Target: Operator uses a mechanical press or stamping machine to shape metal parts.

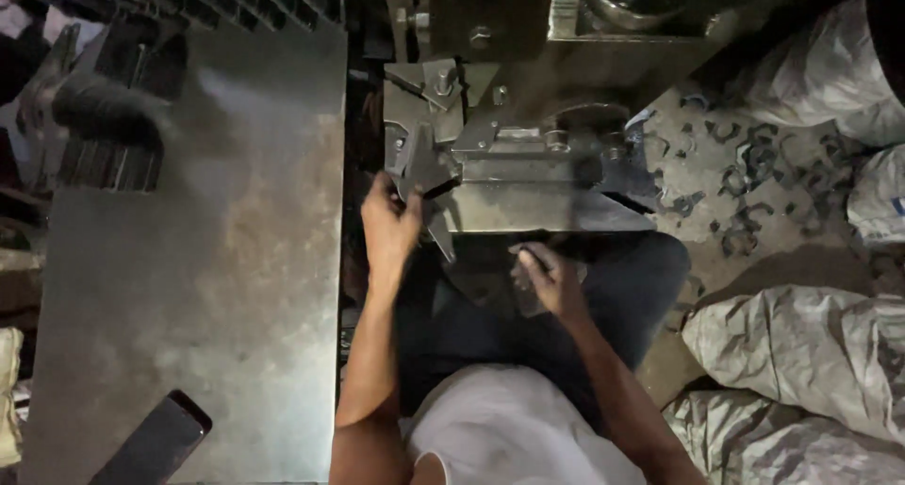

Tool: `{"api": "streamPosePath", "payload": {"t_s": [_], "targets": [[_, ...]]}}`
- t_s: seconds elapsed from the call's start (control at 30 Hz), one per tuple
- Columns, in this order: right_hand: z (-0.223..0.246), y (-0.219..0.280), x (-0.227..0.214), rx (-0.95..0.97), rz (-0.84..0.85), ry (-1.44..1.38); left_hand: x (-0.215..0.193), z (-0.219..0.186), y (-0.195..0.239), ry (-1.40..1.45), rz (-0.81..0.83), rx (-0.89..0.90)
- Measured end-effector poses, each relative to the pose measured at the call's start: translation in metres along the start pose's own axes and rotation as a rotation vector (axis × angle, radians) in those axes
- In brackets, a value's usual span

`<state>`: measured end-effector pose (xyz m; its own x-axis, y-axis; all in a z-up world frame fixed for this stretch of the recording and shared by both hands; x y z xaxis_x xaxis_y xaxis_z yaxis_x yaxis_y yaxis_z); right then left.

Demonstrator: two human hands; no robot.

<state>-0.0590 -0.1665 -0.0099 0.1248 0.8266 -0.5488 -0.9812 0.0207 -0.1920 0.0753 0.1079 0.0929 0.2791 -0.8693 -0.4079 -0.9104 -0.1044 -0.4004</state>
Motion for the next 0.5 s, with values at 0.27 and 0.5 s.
{"api": "streamPosePath", "payload": {"t_s": [0.27, 0.5], "targets": [[-0.047, 0.002, 0.044, 0.708, -0.086, -0.889, 0.120, 0.020, 0.063, 0.686, 0.230, -0.682], [0.004, -0.052, 0.013, 0.795, -0.003, -0.695, 0.151, 0.035, 0.058, 0.871, 0.141, -0.673]]}}
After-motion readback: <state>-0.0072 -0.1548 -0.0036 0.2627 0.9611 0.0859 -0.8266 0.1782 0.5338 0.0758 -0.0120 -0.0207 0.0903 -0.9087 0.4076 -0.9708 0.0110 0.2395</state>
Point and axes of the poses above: each hand's wrist, its own y-axis away from the middle knuckle, its own x-axis out of the palm, z = x × y, the point moved 8 cm from there along -y, towards the middle knuckle, and after that the axes turned 2 degrees about -z, right-handed, at the moved point
